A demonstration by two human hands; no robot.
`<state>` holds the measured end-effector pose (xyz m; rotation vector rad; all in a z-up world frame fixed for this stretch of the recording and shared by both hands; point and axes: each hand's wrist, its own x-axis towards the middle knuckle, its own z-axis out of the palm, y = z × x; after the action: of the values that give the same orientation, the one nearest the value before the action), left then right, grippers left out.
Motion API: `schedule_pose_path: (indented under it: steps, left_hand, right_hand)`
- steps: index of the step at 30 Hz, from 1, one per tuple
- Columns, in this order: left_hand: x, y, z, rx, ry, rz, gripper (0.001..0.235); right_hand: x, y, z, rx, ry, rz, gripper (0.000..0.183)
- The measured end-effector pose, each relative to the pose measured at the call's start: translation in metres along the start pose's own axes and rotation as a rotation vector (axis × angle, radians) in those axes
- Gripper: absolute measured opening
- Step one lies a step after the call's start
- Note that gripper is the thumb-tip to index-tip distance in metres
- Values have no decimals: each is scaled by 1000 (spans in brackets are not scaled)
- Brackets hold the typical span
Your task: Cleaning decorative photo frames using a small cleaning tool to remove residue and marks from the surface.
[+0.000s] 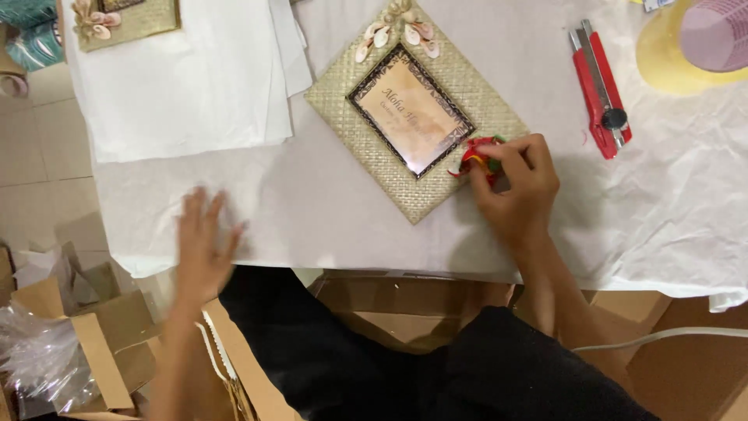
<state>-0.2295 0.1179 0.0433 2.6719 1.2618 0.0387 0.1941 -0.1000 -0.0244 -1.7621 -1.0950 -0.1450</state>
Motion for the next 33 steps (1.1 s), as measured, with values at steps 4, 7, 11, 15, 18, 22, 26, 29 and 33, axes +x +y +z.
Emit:
schedule_pose_path:
  steps: [4, 7, 11, 15, 18, 22, 26, 29, 33]
  left_hand:
    - [15, 131, 52, -346, 300, 124, 49]
    - [28, 221, 71, -594, 302, 252, 42]
    - [41, 249, 88, -439, 299, 330, 45]
    - [40, 247, 90, -465, 240, 305, 41]
    - [45, 249, 85, -494, 264, 325, 36]
    - [41, 249, 92, -486, 272, 291, 37]
    - [43, 253, 88, -499, 281, 287, 36]
    - [44, 256, 79, -508, 298, 295, 37]
    - [44, 258, 75, -516, 299, 300, 38]
  right_hand:
    - [-5, -6, 1, -9, -18, -15, 22]
    - [1, -9, -3, -1, -67, -35, 21]
    - [4, -12, -4, -64, -77, -24, 22]
    - [-2, -14, -2, -38, -69, -10, 20]
    - [10, -18, -12, -70, 25, -14, 25]
    - [9, -12, -13, -119, 82, -4, 26]
    - [8, -28, -2, 3, -91, -146, 25]
    - [13, -34, -1, -17, -124, -191, 22]
    - [17, -32, -7, -73, -77, -150, 21]
